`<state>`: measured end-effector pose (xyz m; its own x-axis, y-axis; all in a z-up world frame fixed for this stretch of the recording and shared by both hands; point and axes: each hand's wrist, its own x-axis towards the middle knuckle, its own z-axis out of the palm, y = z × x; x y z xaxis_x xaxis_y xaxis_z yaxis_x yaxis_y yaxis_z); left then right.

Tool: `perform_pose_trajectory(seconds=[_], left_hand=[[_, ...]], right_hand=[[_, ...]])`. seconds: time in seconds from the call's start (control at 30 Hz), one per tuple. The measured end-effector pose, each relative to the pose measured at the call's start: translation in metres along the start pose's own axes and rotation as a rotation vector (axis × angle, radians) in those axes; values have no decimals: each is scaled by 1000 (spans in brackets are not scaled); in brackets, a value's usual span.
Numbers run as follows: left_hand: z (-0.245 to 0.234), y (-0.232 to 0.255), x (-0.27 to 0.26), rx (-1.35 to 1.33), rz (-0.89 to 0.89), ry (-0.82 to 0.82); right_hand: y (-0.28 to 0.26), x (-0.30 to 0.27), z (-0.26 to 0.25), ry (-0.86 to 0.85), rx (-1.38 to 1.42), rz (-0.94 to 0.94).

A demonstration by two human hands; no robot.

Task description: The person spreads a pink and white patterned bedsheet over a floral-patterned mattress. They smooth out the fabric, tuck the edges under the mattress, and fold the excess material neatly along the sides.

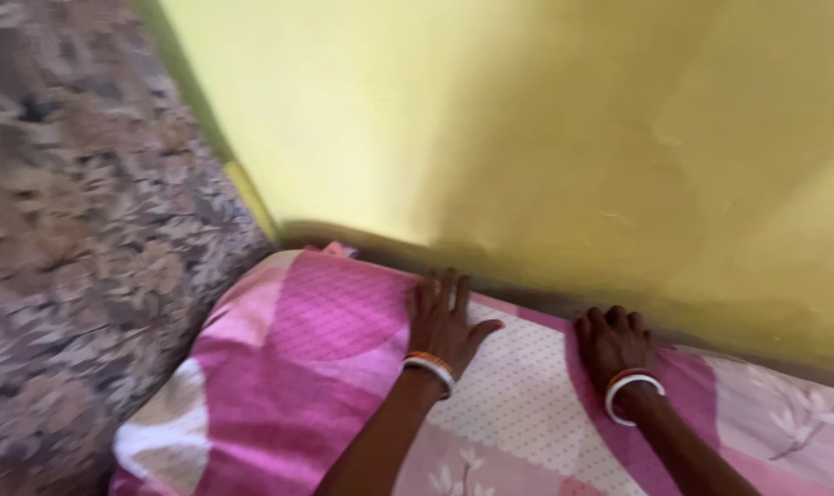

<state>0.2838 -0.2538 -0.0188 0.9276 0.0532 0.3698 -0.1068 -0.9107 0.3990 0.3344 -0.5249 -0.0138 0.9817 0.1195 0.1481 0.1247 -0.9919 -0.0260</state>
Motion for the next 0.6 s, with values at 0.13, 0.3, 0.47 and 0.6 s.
perform_pose_trajectory(seconds=[0.13,0.3,0.47,0.6], left_hand=[[-55,-95,-66,500,-31,218],[-127,-158,-116,496,-259,12],[-139,-187,-110,190,-613,194],[-142,-233,-118,83,-935,31]], right_hand=[[2,-3,13,-72,-212,-15],[-31,-3,24,193,-12,-39],[-151,29,32,272,285,-460],[-277,45,10,0,321,-525]])
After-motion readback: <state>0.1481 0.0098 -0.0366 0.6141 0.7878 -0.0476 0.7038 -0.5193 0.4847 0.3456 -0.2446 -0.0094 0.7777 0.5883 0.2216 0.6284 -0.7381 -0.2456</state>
